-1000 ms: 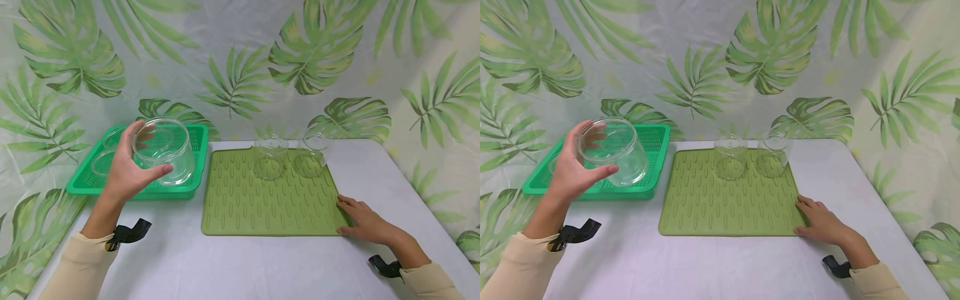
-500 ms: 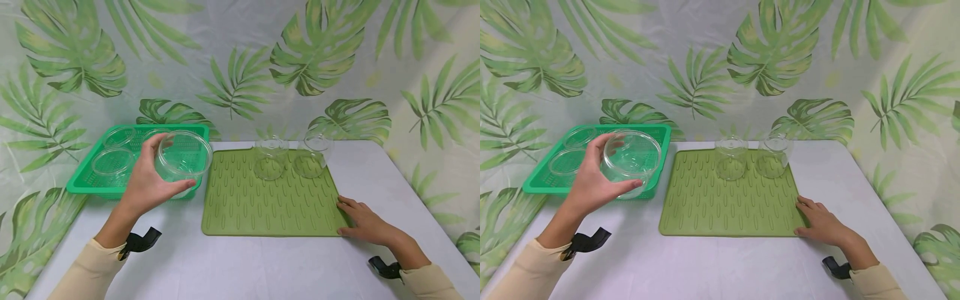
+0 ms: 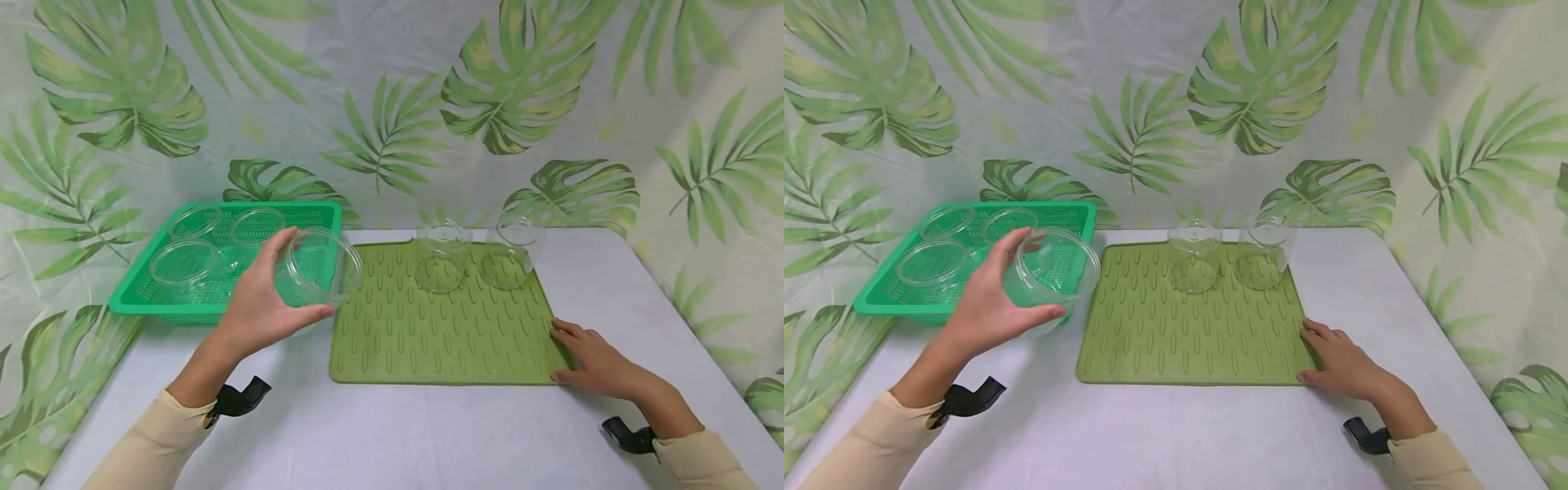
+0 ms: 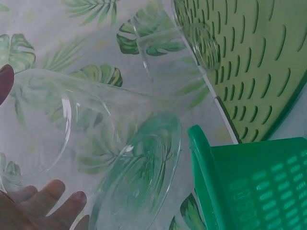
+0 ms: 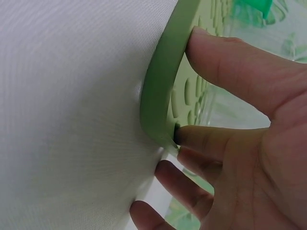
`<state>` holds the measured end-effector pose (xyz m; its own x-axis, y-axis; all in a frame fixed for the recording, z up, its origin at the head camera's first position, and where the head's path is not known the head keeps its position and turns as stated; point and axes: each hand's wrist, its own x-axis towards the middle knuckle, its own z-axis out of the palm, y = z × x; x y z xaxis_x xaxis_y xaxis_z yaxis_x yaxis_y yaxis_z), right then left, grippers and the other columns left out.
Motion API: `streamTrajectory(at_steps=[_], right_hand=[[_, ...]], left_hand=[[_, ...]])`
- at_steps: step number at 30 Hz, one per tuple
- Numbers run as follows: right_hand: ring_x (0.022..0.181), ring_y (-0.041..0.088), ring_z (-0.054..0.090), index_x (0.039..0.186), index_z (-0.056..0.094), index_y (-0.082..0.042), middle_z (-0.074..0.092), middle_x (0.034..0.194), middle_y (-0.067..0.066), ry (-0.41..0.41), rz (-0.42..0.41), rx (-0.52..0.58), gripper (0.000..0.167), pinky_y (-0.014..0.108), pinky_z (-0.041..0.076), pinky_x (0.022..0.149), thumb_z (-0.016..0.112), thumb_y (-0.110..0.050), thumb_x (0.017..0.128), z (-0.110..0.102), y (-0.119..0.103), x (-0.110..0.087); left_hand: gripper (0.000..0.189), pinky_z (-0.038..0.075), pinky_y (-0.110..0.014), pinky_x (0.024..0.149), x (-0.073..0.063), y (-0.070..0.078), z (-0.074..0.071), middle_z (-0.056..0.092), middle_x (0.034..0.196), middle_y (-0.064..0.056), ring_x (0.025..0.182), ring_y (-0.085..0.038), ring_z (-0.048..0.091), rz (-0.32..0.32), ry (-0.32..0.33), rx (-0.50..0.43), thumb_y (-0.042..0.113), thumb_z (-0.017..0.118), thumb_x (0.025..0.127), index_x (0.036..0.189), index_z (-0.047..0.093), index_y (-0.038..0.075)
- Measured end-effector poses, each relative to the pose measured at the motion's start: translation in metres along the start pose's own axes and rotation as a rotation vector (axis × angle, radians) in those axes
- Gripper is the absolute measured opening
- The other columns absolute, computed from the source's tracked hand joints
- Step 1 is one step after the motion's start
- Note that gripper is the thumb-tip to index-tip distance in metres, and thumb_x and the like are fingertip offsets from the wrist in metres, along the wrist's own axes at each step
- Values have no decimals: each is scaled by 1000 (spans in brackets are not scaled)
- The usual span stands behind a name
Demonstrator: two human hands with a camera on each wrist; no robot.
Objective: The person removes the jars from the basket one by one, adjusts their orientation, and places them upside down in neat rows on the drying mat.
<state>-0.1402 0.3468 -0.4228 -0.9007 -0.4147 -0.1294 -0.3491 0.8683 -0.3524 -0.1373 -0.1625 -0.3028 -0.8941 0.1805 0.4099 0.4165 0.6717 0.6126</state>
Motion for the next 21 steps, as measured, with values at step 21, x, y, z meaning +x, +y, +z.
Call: streamTrajectory(at_steps=[21], right_hand=[[124,49,42,140,45,11,35,150,29,9,-19,21,79,60,45,92,78,-32,83,0,0,-1]], left_hand=[[112,43,-54,110,-5,19,24,47,152,-8,141,-30,45,21,-172,60,46,91,64,153,33,11]])
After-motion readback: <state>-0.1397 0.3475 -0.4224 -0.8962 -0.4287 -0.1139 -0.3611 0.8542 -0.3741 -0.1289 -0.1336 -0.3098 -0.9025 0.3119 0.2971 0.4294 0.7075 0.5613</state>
